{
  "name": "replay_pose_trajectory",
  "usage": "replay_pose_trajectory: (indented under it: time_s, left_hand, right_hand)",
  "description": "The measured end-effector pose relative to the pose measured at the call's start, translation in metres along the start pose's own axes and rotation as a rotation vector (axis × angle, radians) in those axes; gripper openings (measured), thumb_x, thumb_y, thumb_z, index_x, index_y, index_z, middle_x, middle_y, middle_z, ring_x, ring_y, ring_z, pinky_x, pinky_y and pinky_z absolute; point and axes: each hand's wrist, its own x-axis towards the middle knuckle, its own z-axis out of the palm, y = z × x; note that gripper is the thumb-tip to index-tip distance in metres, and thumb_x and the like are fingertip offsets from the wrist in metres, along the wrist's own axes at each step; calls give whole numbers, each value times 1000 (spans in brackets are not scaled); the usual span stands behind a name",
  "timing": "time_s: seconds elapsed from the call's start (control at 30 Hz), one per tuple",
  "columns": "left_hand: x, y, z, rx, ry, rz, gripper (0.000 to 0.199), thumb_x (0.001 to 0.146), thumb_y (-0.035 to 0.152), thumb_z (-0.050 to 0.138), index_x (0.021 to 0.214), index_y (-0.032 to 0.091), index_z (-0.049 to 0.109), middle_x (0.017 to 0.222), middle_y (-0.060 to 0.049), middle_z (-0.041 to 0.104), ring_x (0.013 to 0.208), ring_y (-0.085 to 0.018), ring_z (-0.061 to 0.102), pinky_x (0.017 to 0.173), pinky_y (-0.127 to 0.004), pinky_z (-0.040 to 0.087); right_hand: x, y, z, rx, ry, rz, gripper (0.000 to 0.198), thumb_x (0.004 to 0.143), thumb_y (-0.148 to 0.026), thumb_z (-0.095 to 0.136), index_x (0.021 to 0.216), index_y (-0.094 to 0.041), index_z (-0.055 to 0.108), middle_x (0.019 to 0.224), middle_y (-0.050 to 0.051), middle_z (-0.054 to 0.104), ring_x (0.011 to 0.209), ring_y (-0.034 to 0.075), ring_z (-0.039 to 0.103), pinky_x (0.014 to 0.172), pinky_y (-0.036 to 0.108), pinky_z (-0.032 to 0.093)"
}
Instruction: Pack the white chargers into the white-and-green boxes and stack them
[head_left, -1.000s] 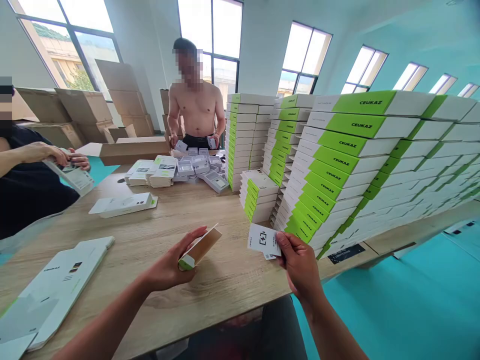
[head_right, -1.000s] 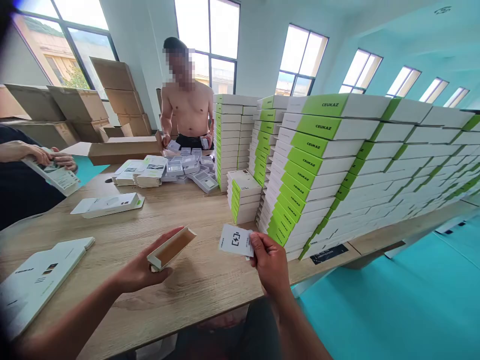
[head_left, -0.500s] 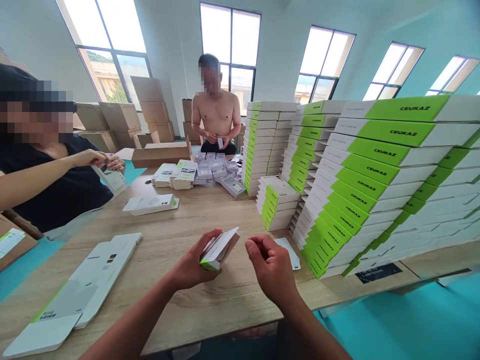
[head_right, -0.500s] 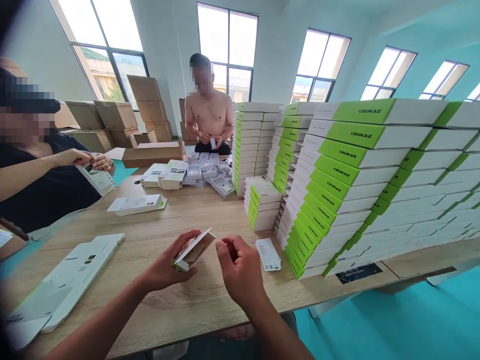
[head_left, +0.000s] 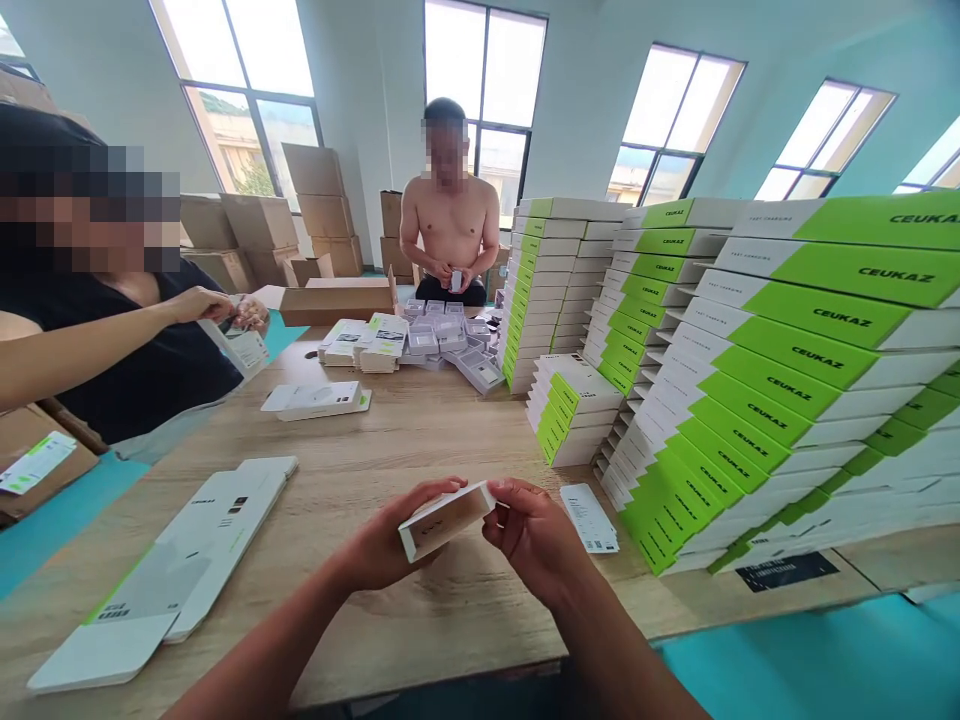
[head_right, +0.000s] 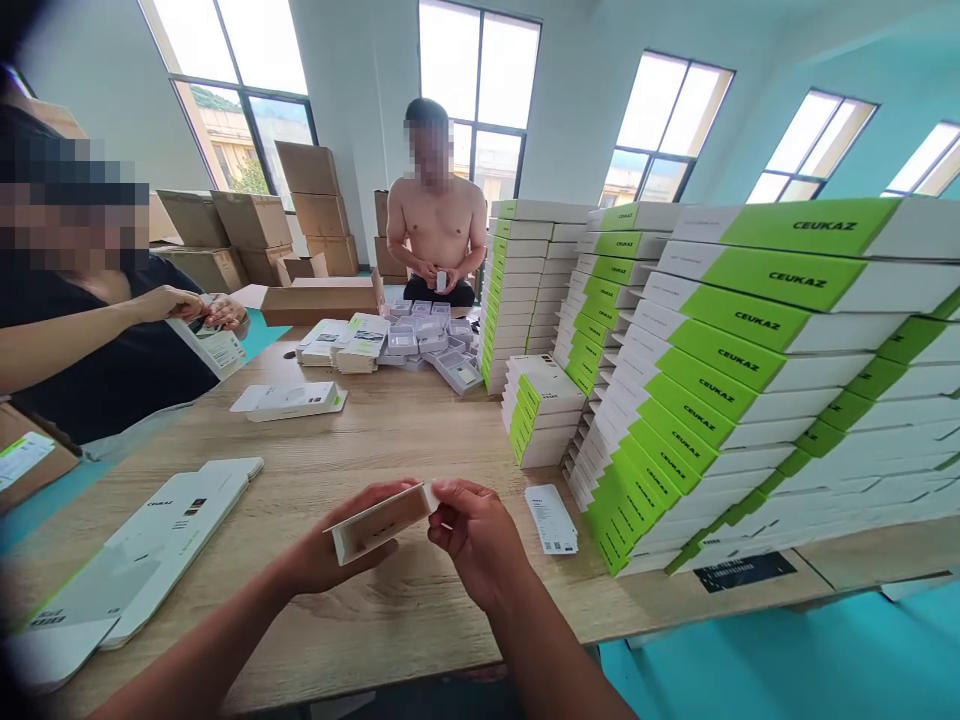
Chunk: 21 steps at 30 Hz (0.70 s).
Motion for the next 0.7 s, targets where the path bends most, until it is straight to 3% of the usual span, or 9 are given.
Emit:
replay_pose_trajectory:
  time_s: [0.07, 0.1, 0.2, 0.3, 0.4, 0.5, 0.57, 0.63, 0.7]
  left_hand:
    - [-2, -1, 2, 33, -26, -34, 73, 82, 18, 67, 150, 26, 43, 148, -10, 58, 135, -28, 56, 115, -45, 44]
    - [-2, -1, 4, 52, -21, -53, 77, 80, 17, 67, 152, 26, 41, 148, -9, 58, 136, -28, 55, 116, -45, 43]
    - [4, -1, 10, 138, 91, -105, 79, 78, 14, 65, 153, 25, 40, 153, -10, 53, 140, -30, 51, 119, -48, 39]
    - [12, 1, 14, 211, 211, -96, 78, 78, 11, 64, 151, 26, 42, 153, -12, 51, 140, -31, 49, 119, -50, 40]
    - [15, 6, 13, 245, 290, -70, 73, 80, 9, 60, 149, 27, 43, 147, -13, 53, 136, -32, 51, 115, -51, 44]
    - [11, 7, 4, 291, 346, -97, 75, 82, 12, 62, 151, 29, 39, 148, -14, 49, 137, -34, 49, 114, -53, 45]
    - [8, 4, -3, 323, 366, -114, 77, 83, 15, 66, 152, 30, 36, 151, -14, 46, 139, -35, 46, 114, -54, 44]
    - [5, -4, -11, 344, 389, -118, 78, 83, 17, 66, 153, 30, 34, 151, -14, 46, 141, -35, 45, 114, -54, 44]
    - [4, -17, -19, 343, 427, -124, 77, 83, 17, 65, 153, 29, 35, 151, -13, 47, 141, -35, 46, 115, -53, 43]
  right_hand:
    - [6, 4, -1, 7, 26, 11, 33, 65, -40, 88, 72, -18, 66, 68, -2, 58, 57, 10, 50, 55, 24, 45]
    - [6, 6, -1, -50, 80, -66, 33, 69, -44, 85, 75, -18, 65, 69, -2, 58, 57, 10, 50, 56, 24, 46]
    - [-6, 17, 3, -449, 254, -516, 27, 85, -49, 72, 89, -22, 69, 80, 2, 64, 66, 15, 55, 60, 28, 50]
    - [-19, 34, 14, -951, 134, -979, 13, 90, -34, 70, 101, -28, 69, 89, 4, 68, 76, 20, 62, 66, 33, 53]
    - [-15, 47, 25, -1148, 71, -1291, 19, 94, -16, 64, 107, -30, 65, 86, 4, 69, 74, 20, 64, 67, 34, 54]
    - [-2, 51, 31, -1062, 211, -1294, 23, 94, -23, 67, 115, -27, 60, 93, 7, 68, 76, 21, 65, 62, 33, 55]
    - [6, 52, 31, -1077, 206, -1267, 19, 94, -21, 65, 112, -27, 62, 90, 6, 67, 74, 20, 65, 59, 31, 53]
    - [16, 52, 27, -1224, 60, -1358, 21, 95, -14, 61, 109, -28, 66, 85, 4, 68, 71, 19, 64, 61, 31, 52]
    - [37, 48, 24, -1391, -177, -1439, 24, 94, -15, 61, 111, -30, 69, 84, 3, 71, 73, 19, 66, 67, 34, 53]
